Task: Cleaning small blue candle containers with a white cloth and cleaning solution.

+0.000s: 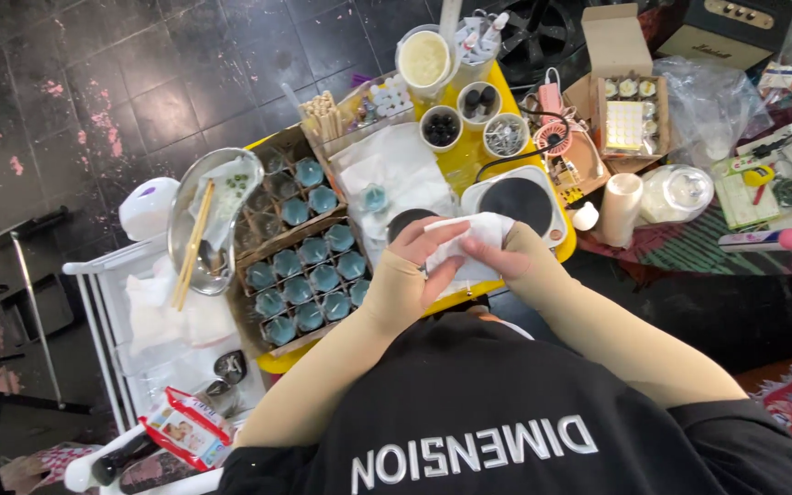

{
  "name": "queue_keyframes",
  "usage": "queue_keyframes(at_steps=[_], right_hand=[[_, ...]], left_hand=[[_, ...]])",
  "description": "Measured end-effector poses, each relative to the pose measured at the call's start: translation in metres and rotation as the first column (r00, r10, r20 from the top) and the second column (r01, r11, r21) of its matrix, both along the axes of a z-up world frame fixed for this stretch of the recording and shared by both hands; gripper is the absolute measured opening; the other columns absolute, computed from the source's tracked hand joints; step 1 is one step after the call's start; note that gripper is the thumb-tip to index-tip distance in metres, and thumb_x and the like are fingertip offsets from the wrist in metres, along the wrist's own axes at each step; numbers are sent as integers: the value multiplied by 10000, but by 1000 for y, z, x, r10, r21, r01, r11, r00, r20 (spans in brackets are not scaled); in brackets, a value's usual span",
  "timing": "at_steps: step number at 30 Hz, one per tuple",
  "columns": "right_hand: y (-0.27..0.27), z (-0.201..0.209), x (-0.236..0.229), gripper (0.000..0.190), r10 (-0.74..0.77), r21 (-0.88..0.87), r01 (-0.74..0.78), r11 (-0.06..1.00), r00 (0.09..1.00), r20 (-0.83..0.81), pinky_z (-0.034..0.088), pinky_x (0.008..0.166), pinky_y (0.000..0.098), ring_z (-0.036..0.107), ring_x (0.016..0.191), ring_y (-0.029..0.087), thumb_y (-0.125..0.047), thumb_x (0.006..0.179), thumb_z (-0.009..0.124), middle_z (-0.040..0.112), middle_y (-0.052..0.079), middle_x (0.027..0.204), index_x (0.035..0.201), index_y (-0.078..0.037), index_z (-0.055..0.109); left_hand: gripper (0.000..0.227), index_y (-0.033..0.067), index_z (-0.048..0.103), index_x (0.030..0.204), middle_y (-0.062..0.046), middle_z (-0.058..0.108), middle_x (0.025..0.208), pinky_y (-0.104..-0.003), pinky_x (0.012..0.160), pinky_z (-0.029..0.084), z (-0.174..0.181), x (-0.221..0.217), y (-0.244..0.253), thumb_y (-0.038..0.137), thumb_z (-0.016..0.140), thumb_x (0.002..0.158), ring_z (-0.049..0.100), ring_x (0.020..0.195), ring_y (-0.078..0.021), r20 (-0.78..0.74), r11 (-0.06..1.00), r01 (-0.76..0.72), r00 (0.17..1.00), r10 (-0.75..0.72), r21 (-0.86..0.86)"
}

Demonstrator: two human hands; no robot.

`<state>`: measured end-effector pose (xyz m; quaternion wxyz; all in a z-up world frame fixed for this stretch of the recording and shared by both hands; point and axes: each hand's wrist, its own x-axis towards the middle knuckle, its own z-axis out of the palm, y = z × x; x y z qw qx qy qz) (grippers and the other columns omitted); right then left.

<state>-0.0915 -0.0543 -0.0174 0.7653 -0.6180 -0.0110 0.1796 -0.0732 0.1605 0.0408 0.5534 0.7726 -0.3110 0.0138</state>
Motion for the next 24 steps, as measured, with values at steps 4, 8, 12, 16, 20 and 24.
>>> queue_keyframes(at_steps=[4,8,12,16,20,24], right_hand=[[20,7,0,304,-112,147,156,977,956,-271,563,804,300,695,915,145,-177,956,726,742,74,1046,1185,20,689],[20,6,-7,290,-202,93,241,966,929,-310,580,840,305,725,923,150,-154,922,719,761,74,1051,1157,15,697],[14,1,-19,303,-255,9,274,962,905,-340,584,857,313,735,942,167,-133,906,720,769,93,1078,1164,24,700],[10,5,-27,298,-266,24,288,957,910,-319,568,863,304,728,954,166,-122,919,720,763,99,1085,1174,32,707],[-1,6,-33,311,-274,6,290,957,912,-305,576,861,304,730,956,160,-117,898,723,761,86,1089,1179,15,699],[-8,14,-31,301,-298,-97,282,954,895,-332,578,835,306,739,924,164,-123,889,729,769,78,1065,1159,10,717]], left_hand=[[564,121,520,1447,-114,717,1043,-347,835,589,-45,17,34,60,772,946,698,895,-283,-459,997,-75,884,83,37],[717,110,391,1526,-108,636,1307,-462,1007,473,-99,65,69,82,726,893,602,1142,-324,117,857,-323,946,301,402],[797,137,518,1403,-86,583,1351,-530,998,365,-147,100,75,193,840,676,474,1260,-346,220,587,-288,958,186,756],[767,158,569,1387,-41,591,1324,-527,1024,353,-180,113,71,252,870,688,475,1288,-293,168,524,-207,978,121,826],[689,177,622,1311,-47,614,1272,-536,1031,352,-169,110,70,309,892,691,494,1287,-298,184,507,-236,971,152,829],[601,159,633,1278,-77,640,1244,-475,986,443,-120,91,80,265,894,747,569,1200,-315,70,726,-255,959,275,638]])
